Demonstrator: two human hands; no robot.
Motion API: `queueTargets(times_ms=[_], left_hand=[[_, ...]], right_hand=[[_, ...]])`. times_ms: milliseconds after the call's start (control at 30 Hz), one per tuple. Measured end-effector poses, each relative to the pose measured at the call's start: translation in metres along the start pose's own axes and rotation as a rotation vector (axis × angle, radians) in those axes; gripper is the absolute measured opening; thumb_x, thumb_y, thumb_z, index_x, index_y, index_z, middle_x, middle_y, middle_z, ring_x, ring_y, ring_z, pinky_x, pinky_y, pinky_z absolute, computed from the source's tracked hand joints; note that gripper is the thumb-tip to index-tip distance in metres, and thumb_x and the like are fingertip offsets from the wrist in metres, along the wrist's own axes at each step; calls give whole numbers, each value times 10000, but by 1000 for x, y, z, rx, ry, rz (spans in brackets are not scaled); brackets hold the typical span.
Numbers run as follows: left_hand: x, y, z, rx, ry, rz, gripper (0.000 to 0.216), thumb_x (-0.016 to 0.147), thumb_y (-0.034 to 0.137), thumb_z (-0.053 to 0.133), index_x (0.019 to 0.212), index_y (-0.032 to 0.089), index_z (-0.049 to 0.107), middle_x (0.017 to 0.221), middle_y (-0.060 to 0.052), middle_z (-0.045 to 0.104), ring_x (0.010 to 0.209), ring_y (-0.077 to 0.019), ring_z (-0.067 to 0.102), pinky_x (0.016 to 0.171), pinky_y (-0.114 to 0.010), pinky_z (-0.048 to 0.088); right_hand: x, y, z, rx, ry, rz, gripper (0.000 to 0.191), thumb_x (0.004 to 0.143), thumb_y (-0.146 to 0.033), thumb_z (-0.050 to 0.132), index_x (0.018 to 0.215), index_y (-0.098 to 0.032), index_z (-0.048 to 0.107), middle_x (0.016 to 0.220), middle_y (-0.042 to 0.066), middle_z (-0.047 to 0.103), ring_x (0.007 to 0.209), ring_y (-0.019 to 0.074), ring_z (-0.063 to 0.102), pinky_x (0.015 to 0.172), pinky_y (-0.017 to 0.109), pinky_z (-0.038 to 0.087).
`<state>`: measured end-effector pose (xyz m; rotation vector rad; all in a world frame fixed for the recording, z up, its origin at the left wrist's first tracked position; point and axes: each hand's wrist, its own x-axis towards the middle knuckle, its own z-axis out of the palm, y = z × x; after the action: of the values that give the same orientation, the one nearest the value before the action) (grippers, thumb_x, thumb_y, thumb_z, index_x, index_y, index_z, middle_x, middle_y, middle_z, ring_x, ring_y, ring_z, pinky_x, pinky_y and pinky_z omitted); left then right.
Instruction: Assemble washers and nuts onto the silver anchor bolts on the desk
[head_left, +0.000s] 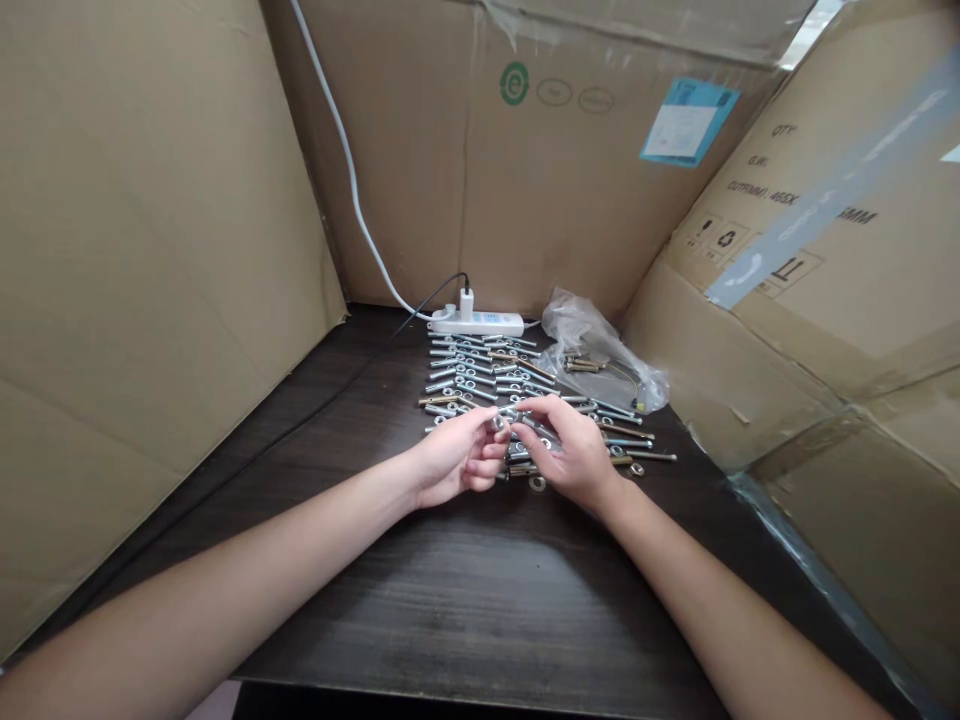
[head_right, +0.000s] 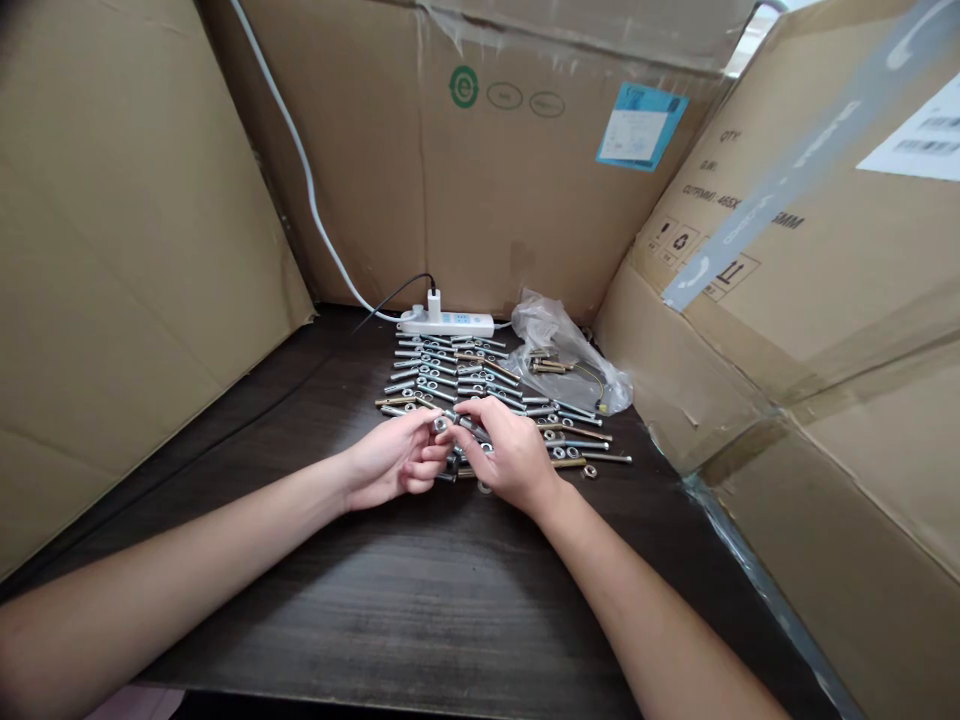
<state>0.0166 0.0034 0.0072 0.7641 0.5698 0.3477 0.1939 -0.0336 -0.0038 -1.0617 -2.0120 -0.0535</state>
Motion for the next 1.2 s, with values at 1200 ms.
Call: queueTargets(times_ms=[1200], left_hand=[[2, -4, 2, -85, 10, -7, 274, 900, 334, 348, 722, 147, 440, 582, 45, 296, 433, -58, 205, 387, -150, 166]], right_hand=[[1, 3, -1, -13, -179, -4, 202, 930, -290, 492, 999, -209, 664, 942, 30, 713, 822, 157, 671, 731, 239, 481]])
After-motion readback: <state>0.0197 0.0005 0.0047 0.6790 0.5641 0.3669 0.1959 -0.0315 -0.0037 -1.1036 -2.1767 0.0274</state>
